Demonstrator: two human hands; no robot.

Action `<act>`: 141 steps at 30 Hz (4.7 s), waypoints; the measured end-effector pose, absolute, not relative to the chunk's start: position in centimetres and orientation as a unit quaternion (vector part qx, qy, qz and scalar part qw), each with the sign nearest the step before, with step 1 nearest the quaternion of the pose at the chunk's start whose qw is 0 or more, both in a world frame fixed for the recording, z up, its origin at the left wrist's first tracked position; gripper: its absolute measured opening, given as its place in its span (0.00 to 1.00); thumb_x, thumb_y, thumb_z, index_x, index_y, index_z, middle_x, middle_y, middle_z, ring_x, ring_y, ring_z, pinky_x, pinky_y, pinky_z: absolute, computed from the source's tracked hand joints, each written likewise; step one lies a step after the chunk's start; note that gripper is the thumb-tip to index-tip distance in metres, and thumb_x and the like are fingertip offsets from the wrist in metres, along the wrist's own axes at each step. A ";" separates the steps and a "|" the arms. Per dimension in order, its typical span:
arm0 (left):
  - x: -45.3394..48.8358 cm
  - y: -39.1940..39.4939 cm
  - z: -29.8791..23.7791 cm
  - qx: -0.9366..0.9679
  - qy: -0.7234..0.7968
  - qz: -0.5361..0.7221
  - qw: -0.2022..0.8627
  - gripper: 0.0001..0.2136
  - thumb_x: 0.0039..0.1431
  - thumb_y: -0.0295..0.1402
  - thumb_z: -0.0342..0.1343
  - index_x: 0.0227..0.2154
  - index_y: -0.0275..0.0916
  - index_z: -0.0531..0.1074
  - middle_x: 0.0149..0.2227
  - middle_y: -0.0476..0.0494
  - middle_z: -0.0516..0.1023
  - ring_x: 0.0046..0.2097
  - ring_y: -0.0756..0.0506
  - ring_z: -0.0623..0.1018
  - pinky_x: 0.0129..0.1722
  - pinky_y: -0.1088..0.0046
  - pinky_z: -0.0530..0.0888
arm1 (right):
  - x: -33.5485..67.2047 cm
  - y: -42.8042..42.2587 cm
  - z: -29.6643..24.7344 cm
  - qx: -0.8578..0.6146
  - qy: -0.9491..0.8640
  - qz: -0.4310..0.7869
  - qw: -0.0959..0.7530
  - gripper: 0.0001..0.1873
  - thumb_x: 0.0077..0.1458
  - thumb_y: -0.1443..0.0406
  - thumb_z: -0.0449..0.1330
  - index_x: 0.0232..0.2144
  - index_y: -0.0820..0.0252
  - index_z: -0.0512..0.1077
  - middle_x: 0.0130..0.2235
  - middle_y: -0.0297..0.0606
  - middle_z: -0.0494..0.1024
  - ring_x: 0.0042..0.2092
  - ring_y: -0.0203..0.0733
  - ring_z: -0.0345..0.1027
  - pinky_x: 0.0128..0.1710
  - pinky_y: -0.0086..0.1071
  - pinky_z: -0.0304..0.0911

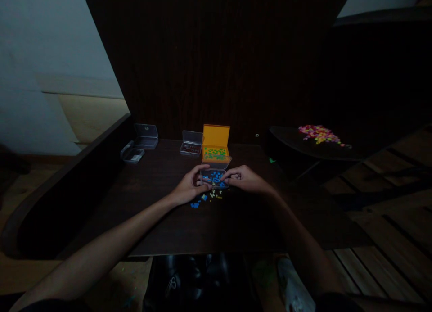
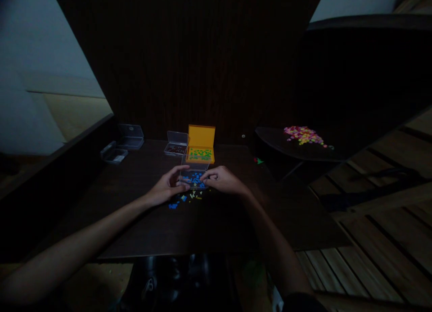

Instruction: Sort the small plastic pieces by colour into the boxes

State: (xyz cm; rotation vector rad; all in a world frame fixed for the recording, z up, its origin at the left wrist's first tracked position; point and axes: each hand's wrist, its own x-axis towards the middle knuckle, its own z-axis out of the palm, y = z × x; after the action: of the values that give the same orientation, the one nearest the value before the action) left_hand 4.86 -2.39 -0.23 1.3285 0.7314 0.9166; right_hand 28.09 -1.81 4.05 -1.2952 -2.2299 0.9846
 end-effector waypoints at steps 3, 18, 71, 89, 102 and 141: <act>4.7 -2.2 -0.2 0.580 0.312 0.419 0.625 0.31 0.44 0.29 0.67 0.52 0.39 0.65 0.43 0.43 0.74 0.40 0.49 0.76 0.42 0.70 0.73 | 28.0 -2.0 4.1 -0.465 -0.804 0.331 0.168 0.16 0.51 0.65 0.56 0.37 0.64 0.81 0.20 0.30 0.66 0.22 0.30 0.51 0.23 0.25 0.46; 4.6 -1.9 -0.4 0.565 0.309 0.435 0.630 0.30 0.45 0.27 0.67 0.52 0.38 0.65 0.42 0.44 0.75 0.38 0.50 0.76 0.39 0.73 0.74 | 27.4 -2.4 4.3 -0.450 -0.851 0.223 0.157 0.22 0.43 0.71 0.55 0.42 0.64 0.78 0.16 0.24 0.58 0.20 0.29 0.49 0.26 0.25 0.49; 4.0 -0.5 -1.0 0.582 0.288 0.438 0.621 0.33 0.44 0.26 0.67 0.55 0.35 0.61 0.36 0.45 0.76 0.36 0.50 0.78 0.41 0.70 0.74 | 24.7 2.3 5.9 -0.370 -0.861 0.338 0.086 0.19 0.52 0.55 0.62 0.39 0.66 0.77 0.18 0.23 0.56 0.22 0.29 0.47 0.24 0.25 0.43; 4.0 -0.3 -1.1 0.596 0.285 0.439 0.609 0.31 0.42 0.25 0.67 0.52 0.37 0.65 0.42 0.43 0.76 0.38 0.49 0.77 0.40 0.69 0.74 | 24.6 2.3 6.2 -0.336 -0.894 0.290 0.060 0.15 0.53 0.63 0.62 0.42 0.62 0.79 0.22 0.28 0.66 0.24 0.31 0.52 0.26 0.26 0.48; 3.5 0.4 -0.9 0.572 0.319 0.463 0.597 0.29 0.42 0.24 0.65 0.50 0.36 0.65 0.47 0.41 0.74 0.39 0.50 0.77 0.43 0.71 0.74 | 22.4 -2.8 5.8 -0.324 -0.922 0.207 0.051 0.12 0.53 0.63 0.62 0.40 0.59 0.79 0.25 0.32 0.72 0.27 0.32 0.61 0.30 0.26 0.51; 3.2 0.7 -1.4 0.592 0.327 0.463 0.573 0.30 0.43 0.25 0.66 0.52 0.37 0.66 0.50 0.39 0.72 0.39 0.50 0.77 0.42 0.69 0.75 | 21.3 -3.9 2.7 -0.400 -0.901 0.165 0.016 0.09 0.58 0.65 0.58 0.38 0.56 0.78 0.32 0.35 0.79 0.33 0.37 0.69 0.35 0.28 0.56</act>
State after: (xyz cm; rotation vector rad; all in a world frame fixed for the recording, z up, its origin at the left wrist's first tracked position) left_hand 3.24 0.68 -1.38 1.3870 0.7670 1.0847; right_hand 21.31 -3.85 2.67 -1.2455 -2.8027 0.5128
